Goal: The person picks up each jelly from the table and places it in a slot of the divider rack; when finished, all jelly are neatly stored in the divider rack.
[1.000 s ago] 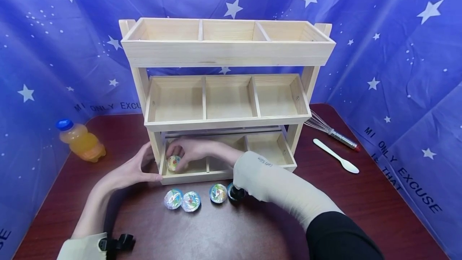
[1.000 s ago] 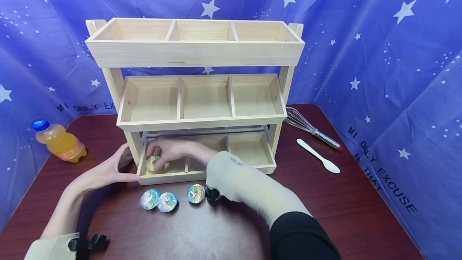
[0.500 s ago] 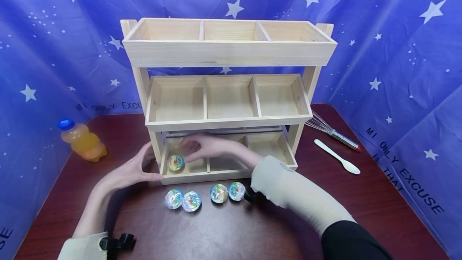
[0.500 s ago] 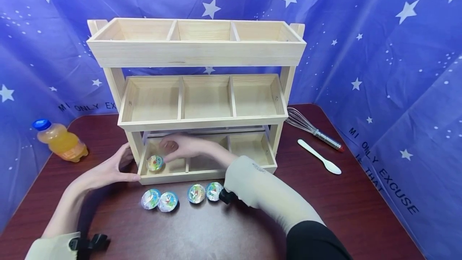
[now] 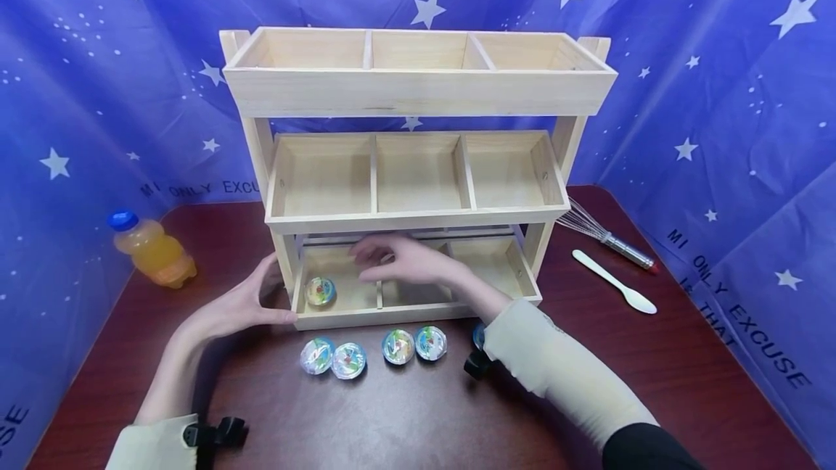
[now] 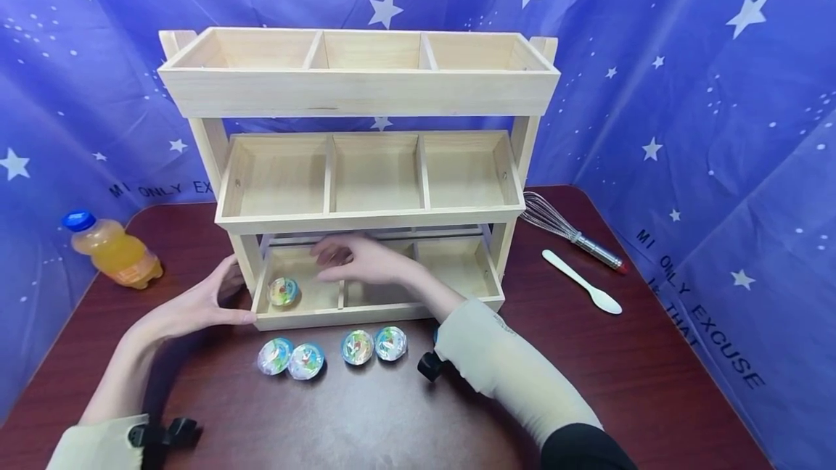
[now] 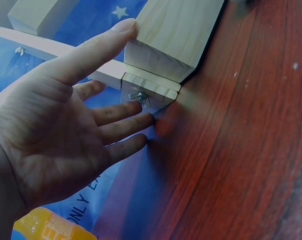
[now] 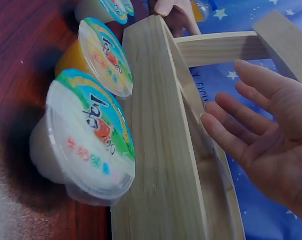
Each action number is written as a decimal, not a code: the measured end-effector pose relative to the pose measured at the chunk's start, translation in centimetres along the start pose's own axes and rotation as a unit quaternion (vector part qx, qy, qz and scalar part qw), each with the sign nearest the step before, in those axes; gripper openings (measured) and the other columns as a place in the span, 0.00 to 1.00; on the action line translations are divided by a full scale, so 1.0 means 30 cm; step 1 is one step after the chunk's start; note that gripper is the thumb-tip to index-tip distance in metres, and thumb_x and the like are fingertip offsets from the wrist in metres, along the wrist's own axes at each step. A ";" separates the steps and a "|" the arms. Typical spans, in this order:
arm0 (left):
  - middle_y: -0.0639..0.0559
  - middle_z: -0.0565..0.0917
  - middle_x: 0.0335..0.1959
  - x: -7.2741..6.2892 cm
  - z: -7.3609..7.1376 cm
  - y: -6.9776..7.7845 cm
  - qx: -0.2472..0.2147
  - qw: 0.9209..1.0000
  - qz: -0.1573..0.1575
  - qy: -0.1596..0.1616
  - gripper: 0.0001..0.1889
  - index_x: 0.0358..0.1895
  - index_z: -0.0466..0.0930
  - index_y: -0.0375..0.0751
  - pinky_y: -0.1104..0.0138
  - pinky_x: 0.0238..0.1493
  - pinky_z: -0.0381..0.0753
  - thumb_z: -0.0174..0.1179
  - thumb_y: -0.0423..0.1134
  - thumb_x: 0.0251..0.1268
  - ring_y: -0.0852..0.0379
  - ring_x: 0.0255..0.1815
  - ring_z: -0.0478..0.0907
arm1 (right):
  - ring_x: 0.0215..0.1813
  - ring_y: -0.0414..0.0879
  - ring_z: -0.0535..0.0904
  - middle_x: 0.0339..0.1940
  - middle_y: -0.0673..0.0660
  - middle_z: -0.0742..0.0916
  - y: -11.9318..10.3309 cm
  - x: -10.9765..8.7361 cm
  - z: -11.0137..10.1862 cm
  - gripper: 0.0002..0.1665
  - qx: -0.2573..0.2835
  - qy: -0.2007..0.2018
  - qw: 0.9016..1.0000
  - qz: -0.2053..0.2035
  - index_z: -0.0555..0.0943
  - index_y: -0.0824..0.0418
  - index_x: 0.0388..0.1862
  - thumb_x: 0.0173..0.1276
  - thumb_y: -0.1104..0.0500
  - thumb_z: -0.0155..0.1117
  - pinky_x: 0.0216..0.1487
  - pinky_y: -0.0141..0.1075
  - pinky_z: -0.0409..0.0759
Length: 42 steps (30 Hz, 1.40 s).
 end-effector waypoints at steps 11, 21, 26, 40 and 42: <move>0.30 0.60 0.80 0.000 -0.003 -0.006 0.000 1.000 0.018 0.001 0.60 0.83 0.38 0.44 0.33 0.77 0.54 0.77 0.43 0.57 0.28 0.80 0.58 | 0.57 0.51 0.86 0.57 0.66 0.88 0.023 -0.123 -0.027 0.26 0.037 0.053 0.998 -0.006 0.79 0.65 0.65 0.70 0.60 0.70 0.61 0.38 0.86; 0.31 0.60 0.80 0.004 -0.006 -0.014 0.000 1.000 0.012 0.005 0.60 0.83 0.39 0.44 0.34 0.78 0.54 0.77 0.44 0.57 0.29 0.80 0.58 | 0.57 0.58 0.87 0.57 0.66 0.88 0.050 -0.295 -0.079 0.22 0.043 0.100 0.993 -0.033 0.82 0.62 0.61 0.69 0.61 0.71 0.58 0.36 0.86; 0.30 0.60 0.80 0.002 -0.005 -0.014 -0.006 1.000 0.017 0.002 0.60 0.83 0.38 0.43 0.33 0.78 0.54 0.77 0.42 0.58 0.29 0.80 0.58 | 0.56 0.49 0.87 0.56 0.66 0.88 0.069 -0.382 -0.109 0.22 0.028 0.121 0.992 -0.035 0.82 0.61 0.61 0.69 0.62 0.71 0.56 0.33 0.86; 0.31 0.59 0.80 0.000 -0.005 -0.013 -0.005 1.000 0.016 0.005 0.60 0.83 0.39 0.44 0.32 0.78 0.55 0.77 0.43 0.57 0.28 0.79 0.59 | 0.60 0.52 0.86 0.58 0.66 0.88 0.099 -0.539 -0.138 0.27 0.035 0.015 0.999 -0.034 0.80 0.61 0.65 0.68 0.65 0.72 0.62 0.39 0.85; 0.31 0.58 0.80 0.002 -0.002 -0.012 -0.004 1.000 0.018 0.003 0.60 0.83 0.39 0.44 0.32 0.78 0.54 0.77 0.43 0.58 0.28 0.80 0.58 | 0.63 0.49 0.85 0.60 0.65 0.87 0.104 -0.554 -0.138 0.28 0.020 -0.015 0.999 -0.036 0.79 0.60 0.67 0.67 0.64 0.72 0.64 0.38 0.84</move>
Point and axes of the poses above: each hand's wrist, its own x-axis towards the middle knuckle, its own z-axis out of the palm, y = z × x, the point moved 3 cm from there along x, towards the middle knuckle
